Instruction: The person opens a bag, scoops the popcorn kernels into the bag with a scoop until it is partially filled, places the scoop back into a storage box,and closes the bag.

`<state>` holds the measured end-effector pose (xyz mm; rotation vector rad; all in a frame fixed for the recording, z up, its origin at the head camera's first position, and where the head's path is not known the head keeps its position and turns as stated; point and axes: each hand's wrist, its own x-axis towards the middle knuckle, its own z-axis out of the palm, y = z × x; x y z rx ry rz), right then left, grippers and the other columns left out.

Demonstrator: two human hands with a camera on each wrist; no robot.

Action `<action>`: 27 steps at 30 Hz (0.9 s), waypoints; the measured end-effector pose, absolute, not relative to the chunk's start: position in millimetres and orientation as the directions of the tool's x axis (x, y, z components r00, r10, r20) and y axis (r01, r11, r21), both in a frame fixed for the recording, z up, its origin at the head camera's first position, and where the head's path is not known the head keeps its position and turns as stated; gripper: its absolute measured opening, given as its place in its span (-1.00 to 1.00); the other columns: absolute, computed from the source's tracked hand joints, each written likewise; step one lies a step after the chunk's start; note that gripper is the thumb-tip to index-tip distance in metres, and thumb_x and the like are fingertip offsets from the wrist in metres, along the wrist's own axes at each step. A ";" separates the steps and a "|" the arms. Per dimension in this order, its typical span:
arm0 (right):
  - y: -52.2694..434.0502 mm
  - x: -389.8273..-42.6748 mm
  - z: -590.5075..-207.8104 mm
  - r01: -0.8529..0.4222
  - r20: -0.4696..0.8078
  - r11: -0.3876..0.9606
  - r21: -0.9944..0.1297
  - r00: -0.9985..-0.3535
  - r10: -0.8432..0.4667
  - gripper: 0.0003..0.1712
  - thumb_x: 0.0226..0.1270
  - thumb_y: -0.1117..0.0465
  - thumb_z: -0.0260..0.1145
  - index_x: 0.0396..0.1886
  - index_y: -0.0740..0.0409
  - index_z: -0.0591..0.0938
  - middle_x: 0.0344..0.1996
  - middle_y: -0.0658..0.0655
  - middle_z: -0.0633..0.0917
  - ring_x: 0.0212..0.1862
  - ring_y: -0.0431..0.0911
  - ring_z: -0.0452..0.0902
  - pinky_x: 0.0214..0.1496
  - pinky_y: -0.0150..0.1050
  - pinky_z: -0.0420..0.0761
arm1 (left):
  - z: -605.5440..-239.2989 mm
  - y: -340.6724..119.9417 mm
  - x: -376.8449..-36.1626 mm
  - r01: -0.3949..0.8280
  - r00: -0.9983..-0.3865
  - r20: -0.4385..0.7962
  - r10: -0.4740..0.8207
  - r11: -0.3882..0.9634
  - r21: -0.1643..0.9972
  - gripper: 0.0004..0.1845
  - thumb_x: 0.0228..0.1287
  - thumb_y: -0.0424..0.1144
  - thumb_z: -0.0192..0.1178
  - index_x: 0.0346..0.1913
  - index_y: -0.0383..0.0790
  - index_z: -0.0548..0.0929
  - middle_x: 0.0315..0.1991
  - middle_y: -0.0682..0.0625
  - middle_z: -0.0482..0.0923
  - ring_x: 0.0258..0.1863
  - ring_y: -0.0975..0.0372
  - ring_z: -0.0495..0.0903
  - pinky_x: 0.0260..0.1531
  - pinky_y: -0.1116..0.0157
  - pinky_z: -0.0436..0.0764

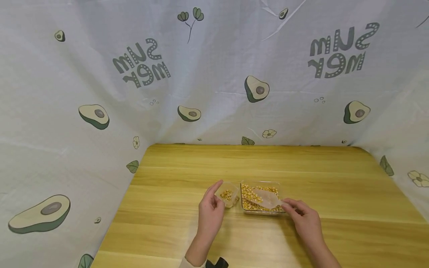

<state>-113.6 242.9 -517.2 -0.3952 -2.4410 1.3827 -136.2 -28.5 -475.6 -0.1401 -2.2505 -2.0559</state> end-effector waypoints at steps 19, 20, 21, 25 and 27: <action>247.3 -110.9 -512.2 0.087 0.116 0.448 -0.890 -0.906 0.406 -0.74 0.30 0.13 0.42 -0.12 0.19 0.77 -0.44 -0.46 0.64 -0.41 -0.34 0.42 -0.38 -0.47 0.45 | -473.8 -26.1 -136.5 0.113 -0.994 0.113 0.017 0.073 0.991 -0.37 0.30 -0.55 -0.06 0.36 0.02 0.51 0.44 -0.08 0.35 -0.70 0.43 0.19 -0.66 0.54 0.27; 248.0 -110.4 -510.3 0.089 0.112 0.447 -0.890 -0.908 0.404 -0.73 0.31 0.11 0.41 -0.11 0.18 0.76 -0.43 -0.45 0.64 -0.41 -0.33 0.42 -0.38 -0.46 0.45 | -473.7 -26.0 -136.5 0.113 -0.994 0.112 0.018 0.073 0.991 -0.37 0.30 -0.55 -0.06 0.37 0.02 0.51 0.44 -0.07 0.35 -0.70 0.43 0.19 -0.66 0.54 0.26; 248.5 -110.0 -508.6 0.090 0.109 0.448 -0.890 -0.910 0.399 -0.72 0.32 0.08 0.40 -0.09 0.16 0.76 -0.42 -0.44 0.64 -0.41 -0.33 0.41 -0.39 -0.45 0.45 | -473.4 -26.0 -136.4 0.114 -0.993 0.113 0.020 0.072 0.991 -0.37 0.31 -0.55 -0.06 0.37 0.01 0.50 0.44 -0.08 0.35 -0.71 0.43 0.18 -0.66 0.54 0.27; 249.3 -109.5 -502.2 0.059 0.126 0.445 -0.894 -0.919 0.374 -0.72 0.35 0.09 0.37 -0.07 0.15 0.74 -0.39 -0.40 0.64 -0.41 -0.31 0.42 -0.42 -0.43 0.46 | -472.8 -25.8 -135.9 0.112 -0.994 0.111 0.024 0.069 0.991 -0.36 0.31 -0.55 -0.07 0.38 0.01 0.49 0.46 -0.08 0.32 -0.71 0.43 0.17 -0.66 0.54 0.26; 249.0 -110.0 -499.5 0.031 0.150 0.450 -0.892 -0.921 0.361 -0.74 0.35 0.13 0.37 -0.07 0.16 0.74 -0.38 -0.41 0.64 -0.41 -0.32 0.44 -0.42 -0.44 0.47 | -472.7 -25.5 -135.5 0.110 -0.994 0.109 0.023 0.067 0.992 -0.35 0.31 -0.56 -0.07 0.39 0.02 0.48 0.46 -0.08 0.32 -0.70 0.43 0.17 -0.65 0.54 0.26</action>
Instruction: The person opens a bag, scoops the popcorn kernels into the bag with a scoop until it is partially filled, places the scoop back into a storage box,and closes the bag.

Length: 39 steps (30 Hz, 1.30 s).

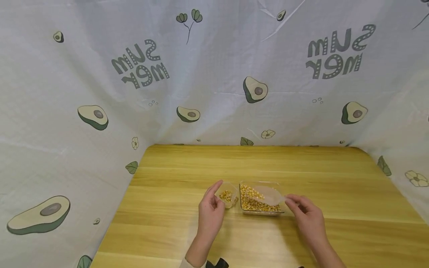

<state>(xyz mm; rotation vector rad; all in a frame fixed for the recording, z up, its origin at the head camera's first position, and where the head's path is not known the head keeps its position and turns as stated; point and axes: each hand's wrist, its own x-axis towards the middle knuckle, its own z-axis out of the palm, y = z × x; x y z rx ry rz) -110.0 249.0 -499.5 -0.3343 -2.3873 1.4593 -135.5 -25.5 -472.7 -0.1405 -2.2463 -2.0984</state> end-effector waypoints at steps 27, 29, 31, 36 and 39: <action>223.1 -124.1 -459.1 -0.233 0.332 0.355 -0.906 -0.910 0.249 -0.82 0.36 0.35 0.31 -0.10 0.28 0.72 -0.36 -0.15 0.64 -0.47 -0.26 0.40 -0.47 -0.35 0.42 | -466.7 -22.6 -138.2 0.140 -0.990 0.140 -0.004 0.029 0.990 -0.34 0.29 -0.61 -0.05 0.35 0.04 0.52 0.46 -0.09 0.33 -0.67 0.42 0.16 -0.64 0.51 0.27; 221.8 -125.2 -458.3 -0.270 0.355 0.343 -0.900 -0.909 0.216 -0.82 0.35 0.37 0.30 -0.10 0.30 0.71 -0.37 -0.10 0.63 -0.47 -0.26 0.39 -0.47 -0.34 0.42 | -466.8 -22.7 -138.4 0.139 -0.990 0.139 0.000 0.031 0.990 -0.34 0.30 -0.60 -0.06 0.36 0.04 0.51 0.46 -0.10 0.33 -0.68 0.42 0.15 -0.64 0.50 0.26; 220.5 -126.4 -457.8 -0.313 0.385 0.333 -0.889 -0.906 0.174 -0.82 0.34 0.42 0.29 -0.10 0.33 0.70 -0.37 -0.10 0.63 -0.46 -0.27 0.40 -0.47 -0.35 0.42 | -466.9 -22.8 -138.7 0.141 -0.990 0.141 0.004 0.036 0.989 -0.34 0.31 -0.60 -0.06 0.37 0.03 0.50 0.46 -0.10 0.33 -0.68 0.42 0.15 -0.65 0.50 0.26; 215.9 -130.0 -456.8 -0.410 0.458 0.311 -0.858 -0.883 0.102 -0.81 0.30 0.54 0.26 -0.13 0.41 0.69 -0.34 -0.16 0.64 -0.39 -0.30 0.47 -0.39 -0.43 0.50 | -467.1 -23.8 -139.1 0.138 -0.990 0.137 0.016 0.044 0.989 -0.35 0.30 -0.58 -0.06 0.39 0.01 0.48 0.46 -0.07 0.32 -0.68 0.42 0.17 -0.65 0.51 0.27; 212.0 -132.2 -455.8 -0.429 0.484 0.333 -0.840 -0.870 0.100 -0.79 0.25 0.56 0.28 -0.15 0.37 0.71 -0.33 -0.19 0.65 -0.35 -0.32 0.52 -0.33 -0.49 0.55 | -466.9 -24.3 -139.3 0.135 -0.991 0.134 0.022 0.046 0.990 -0.35 0.29 -0.56 -0.06 0.40 -0.01 0.47 0.47 -0.08 0.31 -0.67 0.42 0.19 -0.64 0.53 0.28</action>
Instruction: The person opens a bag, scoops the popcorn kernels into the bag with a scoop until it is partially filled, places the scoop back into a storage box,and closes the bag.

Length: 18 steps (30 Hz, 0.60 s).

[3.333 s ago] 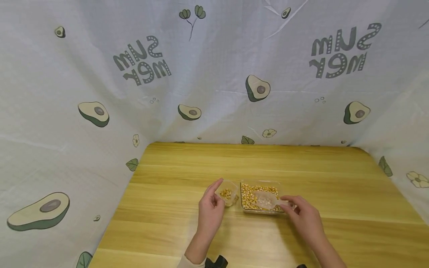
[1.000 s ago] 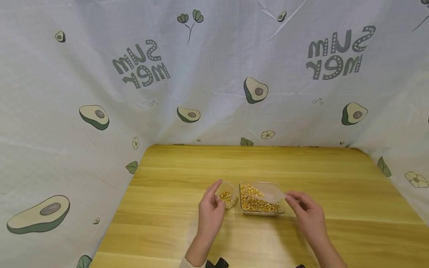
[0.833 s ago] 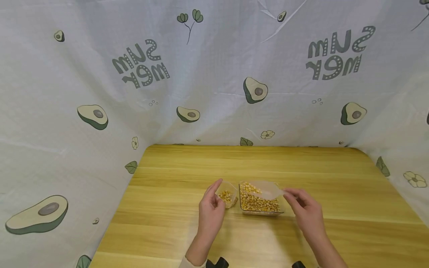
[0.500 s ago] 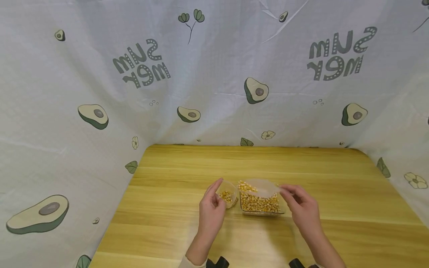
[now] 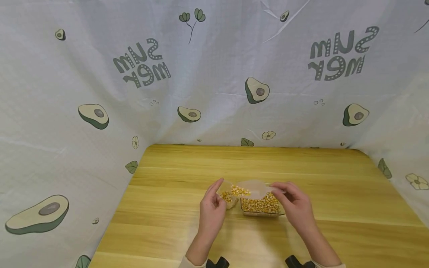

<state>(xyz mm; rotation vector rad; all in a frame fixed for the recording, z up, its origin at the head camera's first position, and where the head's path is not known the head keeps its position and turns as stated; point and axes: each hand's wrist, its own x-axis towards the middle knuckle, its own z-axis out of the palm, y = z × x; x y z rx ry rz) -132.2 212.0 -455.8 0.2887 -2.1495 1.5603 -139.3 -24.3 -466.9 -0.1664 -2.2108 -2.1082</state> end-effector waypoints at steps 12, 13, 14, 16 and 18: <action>201.6 -135.3 -448.9 -0.497 0.582 0.466 -0.733 -0.811 0.051 -0.75 0.22 0.48 0.36 -0.14 0.19 0.75 -0.36 0.04 0.65 -0.37 -0.37 0.54 -0.33 -0.56 0.54 | -469.2 -24.5 -140.2 0.141 -0.990 0.141 0.020 0.045 0.989 -0.33 0.26 -0.58 -0.05 0.39 0.00 0.48 0.45 -0.10 0.33 -0.65 0.43 0.20 -0.64 0.52 0.29; 201.5 -135.4 -448.8 -0.500 0.589 0.477 -0.723 -0.807 0.045 -0.76 0.22 0.47 0.37 -0.14 0.18 0.75 -0.36 0.06 0.65 -0.38 -0.37 0.53 -0.34 -0.56 0.53 | -469.7 -24.6 -140.3 0.142 -0.990 0.141 0.023 0.044 0.989 -0.32 0.27 -0.58 -0.06 0.40 0.00 0.47 0.46 -0.11 0.32 -0.66 0.43 0.20 -0.64 0.53 0.29; 201.8 -135.6 -448.5 -0.502 0.593 0.494 -0.710 -0.804 0.036 -0.76 0.22 0.46 0.37 -0.14 0.17 0.75 -0.37 0.06 0.64 -0.38 -0.37 0.52 -0.35 -0.56 0.52 | -470.3 -24.7 -140.5 0.146 -0.989 0.145 0.024 0.047 0.988 -0.32 0.26 -0.59 -0.06 0.40 -0.01 0.47 0.46 -0.12 0.32 -0.66 0.43 0.20 -0.64 0.53 0.29; 202.3 -136.0 -447.4 -0.499 0.597 0.524 -0.690 -0.802 0.021 -0.74 0.22 0.47 0.37 -0.14 0.14 0.75 -0.36 0.02 0.64 -0.39 -0.38 0.50 -0.35 -0.56 0.50 | -470.6 -24.7 -140.7 0.153 -0.988 0.152 0.026 0.048 0.987 -0.32 0.25 -0.59 -0.06 0.40 -0.02 0.47 0.46 -0.15 0.31 -0.65 0.44 0.21 -0.64 0.54 0.28; 202.7 -136.5 -446.4 -0.496 0.598 0.549 -0.673 -0.801 0.008 -0.71 0.20 0.49 0.38 -0.14 0.11 0.75 -0.35 -0.04 0.63 -0.39 -0.39 0.49 -0.35 -0.56 0.50 | -470.8 -24.5 -140.9 0.161 -0.987 0.160 0.027 0.052 0.986 -0.32 0.25 -0.60 -0.07 0.40 -0.04 0.47 0.46 -0.17 0.31 -0.66 0.45 0.21 -0.64 0.55 0.28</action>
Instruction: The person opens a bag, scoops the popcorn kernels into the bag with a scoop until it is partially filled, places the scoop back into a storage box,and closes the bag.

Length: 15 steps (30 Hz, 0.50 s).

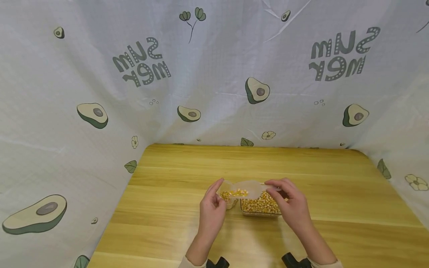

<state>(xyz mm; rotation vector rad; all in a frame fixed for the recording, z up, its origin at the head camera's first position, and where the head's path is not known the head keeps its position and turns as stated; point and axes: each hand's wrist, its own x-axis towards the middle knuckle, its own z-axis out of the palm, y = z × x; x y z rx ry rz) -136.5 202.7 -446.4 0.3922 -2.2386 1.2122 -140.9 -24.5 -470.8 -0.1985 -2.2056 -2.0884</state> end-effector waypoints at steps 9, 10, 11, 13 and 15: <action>198.4 -137.7 -445.2 -0.584 0.693 0.545 -0.601 -0.721 -0.008 -0.58 -0.01 0.63 0.42 -0.18 0.17 0.75 -0.40 0.03 0.63 -0.42 -0.37 0.50 -0.38 -0.59 0.49 | -469.9 -24.4 -139.9 0.139 -0.990 0.138 0.032 0.050 0.989 -0.31 0.26 -0.58 -0.06 0.41 0.00 0.45 0.47 -0.06 0.30 -0.66 0.45 0.22 -0.64 0.57 0.28; 198.2 -138.0 -445.7 -0.588 0.697 0.544 -0.599 -0.717 -0.007 -0.57 -0.03 0.64 0.42 -0.18 0.17 0.75 -0.40 0.03 0.63 -0.43 -0.37 0.49 -0.38 -0.59 0.49 | -469.7 -24.4 -139.9 0.141 -0.990 0.140 0.032 0.050 0.989 -0.32 0.26 -0.58 -0.06 0.41 -0.01 0.45 0.47 -0.07 0.30 -0.66 0.45 0.22 -0.64 0.57 0.28; 198.1 -138.1 -446.4 -0.590 0.701 0.544 -0.596 -0.713 -0.006 -0.57 -0.05 0.65 0.42 -0.19 0.18 0.75 -0.40 0.04 0.63 -0.43 -0.37 0.49 -0.38 -0.60 0.48 | -469.5 -24.4 -139.9 0.144 -0.989 0.143 0.030 0.047 0.988 -0.32 0.26 -0.59 -0.06 0.41 -0.02 0.46 0.47 -0.08 0.30 -0.66 0.45 0.22 -0.64 0.57 0.28; 198.2 -138.7 -447.4 -0.593 0.707 0.548 -0.591 -0.707 -0.003 -0.56 -0.08 0.67 0.42 -0.20 0.20 0.75 -0.41 0.05 0.63 -0.44 -0.37 0.48 -0.39 -0.60 0.47 | -469.1 -24.5 -139.8 0.149 -0.989 0.148 0.027 0.043 0.988 -0.32 0.25 -0.59 -0.06 0.40 -0.03 0.47 0.47 -0.11 0.30 -0.66 0.45 0.22 -0.64 0.56 0.28; 198.2 -139.4 -447.2 -0.595 0.712 0.551 -0.586 -0.702 -0.001 -0.57 -0.10 0.67 0.42 -0.22 0.23 0.75 -0.42 0.07 0.62 -0.44 -0.37 0.48 -0.39 -0.61 0.47 | -468.7 -24.5 -139.7 0.151 -0.988 0.150 0.025 0.038 0.988 -0.32 0.25 -0.61 -0.06 0.39 -0.03 0.48 0.47 -0.13 0.31 -0.66 0.45 0.21 -0.65 0.56 0.28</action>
